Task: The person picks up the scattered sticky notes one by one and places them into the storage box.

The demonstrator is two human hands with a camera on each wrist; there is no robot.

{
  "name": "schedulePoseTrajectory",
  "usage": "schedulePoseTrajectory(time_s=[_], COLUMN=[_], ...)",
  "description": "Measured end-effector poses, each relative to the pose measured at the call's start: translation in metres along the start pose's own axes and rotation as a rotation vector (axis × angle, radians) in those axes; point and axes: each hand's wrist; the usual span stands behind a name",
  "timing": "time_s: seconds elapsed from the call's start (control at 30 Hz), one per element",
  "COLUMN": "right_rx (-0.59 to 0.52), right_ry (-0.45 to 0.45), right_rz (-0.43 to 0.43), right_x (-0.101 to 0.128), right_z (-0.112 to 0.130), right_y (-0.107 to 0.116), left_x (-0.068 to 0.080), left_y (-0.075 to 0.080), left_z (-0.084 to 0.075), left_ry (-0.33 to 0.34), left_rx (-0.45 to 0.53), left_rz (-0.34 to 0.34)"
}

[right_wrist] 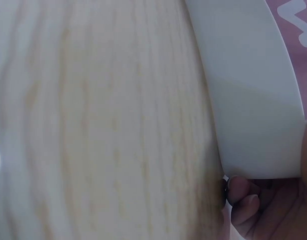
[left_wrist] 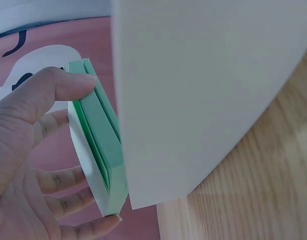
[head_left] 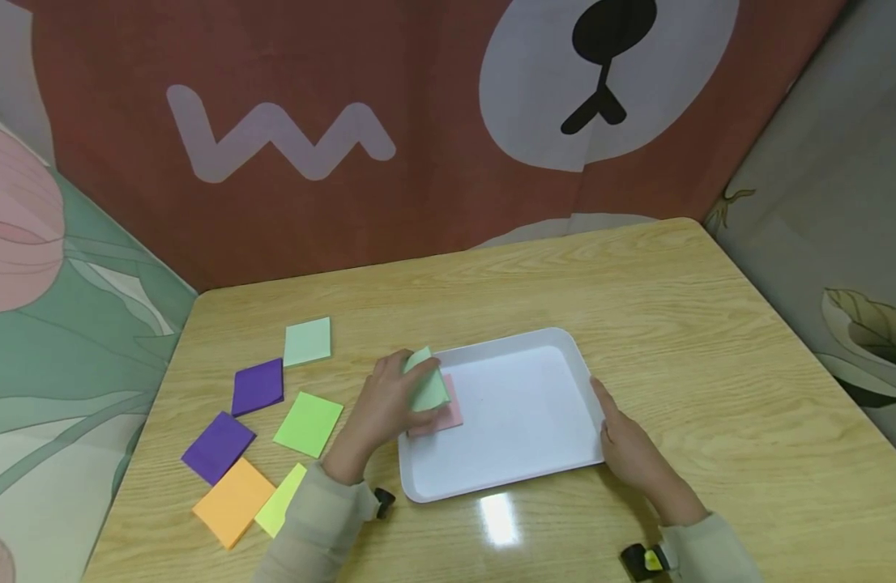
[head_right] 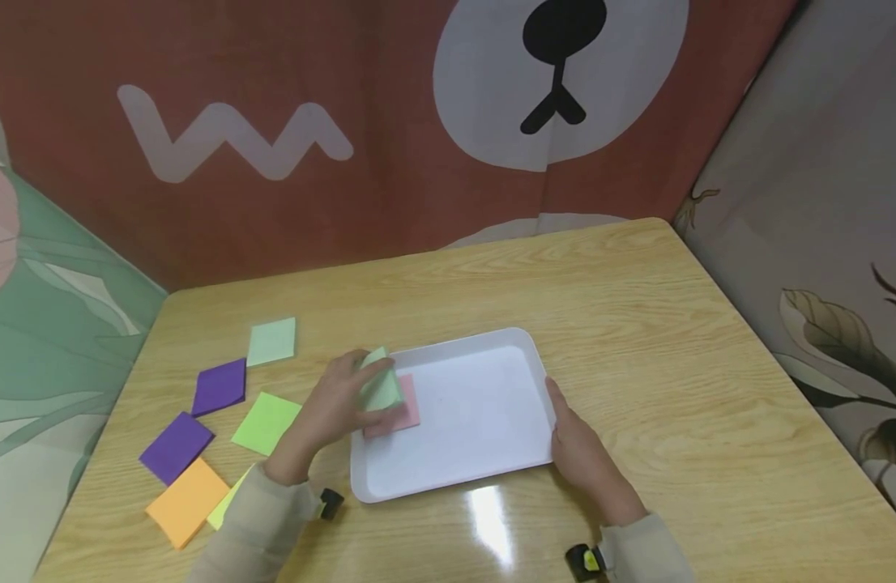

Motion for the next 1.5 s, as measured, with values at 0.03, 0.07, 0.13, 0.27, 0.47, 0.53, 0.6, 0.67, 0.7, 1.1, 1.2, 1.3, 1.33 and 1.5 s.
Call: schedulePoseTrajectory(time_s=[0.03, 0.07, 0.13, 0.27, 0.47, 0.53, 0.6, 0.67, 0.7, 1.1, 1.2, 1.3, 1.33, 1.5], right_rx=[0.000, 0.000, 0.001, 0.006, 0.004, 0.005, 0.008, 0.010, 0.011, 0.009, 0.009, 0.007, 0.008, 0.000], right_ry=[0.001, 0.002, 0.004, 0.009, 0.010, 0.009, 0.010, 0.011, 0.012, 0.002, 0.004, 0.003, 0.002, -0.002], right_rz=[-0.001, -0.001, -0.003, -0.007, -0.005, -0.004, -0.007, -0.011, -0.012, -0.011, -0.011, -0.009, -0.009, -0.012], right_x=[0.000, 0.000, 0.000, 0.000, 0.000, 0.000, 0.000, -0.001, -0.001, -0.001, 0.000, 0.000, 0.000, -0.001], right_z=[0.000, 0.000, 0.000, 0.000, -0.001, -0.001, -0.001, -0.001, -0.001, -0.001, -0.001, -0.001, -0.001, 0.000], right_y=[0.000, 0.000, 0.000, 0.000, 0.000, 0.000, -0.001, -0.001, -0.001, -0.001, 0.000, 0.000, 0.000, 0.000], left_x=[0.000, 0.000, 0.000, 0.000, 0.000, 0.000, 0.000, 0.000, 0.000, 0.000, -0.001, -0.001, -0.001, -0.001], left_y=[0.000, 0.000, -0.001, -0.002, -0.003, -0.004, -0.004, -0.005, -0.006, -0.010, -0.010, -0.011, -0.011, -0.011], left_z=[0.000, 0.000, 0.000, -0.001, 0.000, 0.000, 0.000, 0.001, 0.001, 0.001, 0.001, 0.001, 0.001, 0.000], left_ry=[0.000, 0.000, 0.000, -0.006, -0.007, -0.006, -0.006, -0.009, -0.013, -0.019, -0.016, -0.011, -0.009, 0.013], left_rx=[0.002, 0.005, 0.009, 0.009, 0.014, 0.018, 0.022, 0.026, 0.027, 0.021, 0.023, 0.021, 0.019, 0.014], left_rz=[-0.001, -0.003, -0.003, -0.004, 0.010, 0.015, 0.014, 0.011, 0.008, 0.017, 0.019, 0.023, 0.025, 0.043])
Point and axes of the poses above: each hand's wrist, its own x-axis away from the middle knuckle, its own y-axis out of the back of the hand, z = x × y, and after that the axes turned 6 degrees about -z, right-handed
